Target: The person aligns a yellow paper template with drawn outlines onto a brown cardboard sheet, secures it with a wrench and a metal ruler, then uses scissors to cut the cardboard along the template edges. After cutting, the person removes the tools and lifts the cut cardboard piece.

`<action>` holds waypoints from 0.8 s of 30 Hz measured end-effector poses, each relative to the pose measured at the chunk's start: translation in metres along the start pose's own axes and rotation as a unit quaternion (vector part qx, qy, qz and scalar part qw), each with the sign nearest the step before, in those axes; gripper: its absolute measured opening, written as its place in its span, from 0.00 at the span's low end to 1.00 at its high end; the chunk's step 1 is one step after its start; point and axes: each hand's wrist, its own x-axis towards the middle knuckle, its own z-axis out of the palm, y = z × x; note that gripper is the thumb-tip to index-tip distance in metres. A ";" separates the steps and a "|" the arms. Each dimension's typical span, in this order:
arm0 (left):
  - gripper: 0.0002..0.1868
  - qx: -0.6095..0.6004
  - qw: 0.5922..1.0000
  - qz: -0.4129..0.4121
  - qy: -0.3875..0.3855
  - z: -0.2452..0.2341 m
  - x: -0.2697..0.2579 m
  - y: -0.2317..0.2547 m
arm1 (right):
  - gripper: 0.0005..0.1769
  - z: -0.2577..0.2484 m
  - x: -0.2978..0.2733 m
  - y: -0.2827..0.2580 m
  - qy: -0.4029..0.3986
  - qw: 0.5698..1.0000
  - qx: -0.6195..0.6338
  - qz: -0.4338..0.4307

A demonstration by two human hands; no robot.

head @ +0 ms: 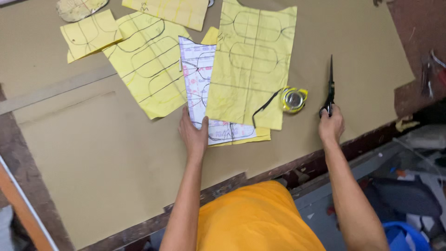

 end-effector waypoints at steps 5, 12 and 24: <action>0.43 0.018 1.000 -0.010 -0.005 0.033 0.030 0.072 | 0.26 0.004 0.075 -0.011 -0.003 0.993 -0.060 -0.098; 0.40 -0.030 0.999 0.019 0.019 0.085 0.077 0.114 | 0.25 0.012 0.119 -0.015 -0.036 0.973 -0.146 -0.177; 0.30 0.032 0.980 -0.013 0.194 0.019 0.030 0.051 | 0.36 -0.046 0.087 -0.077 -0.047 0.961 -0.162 -0.221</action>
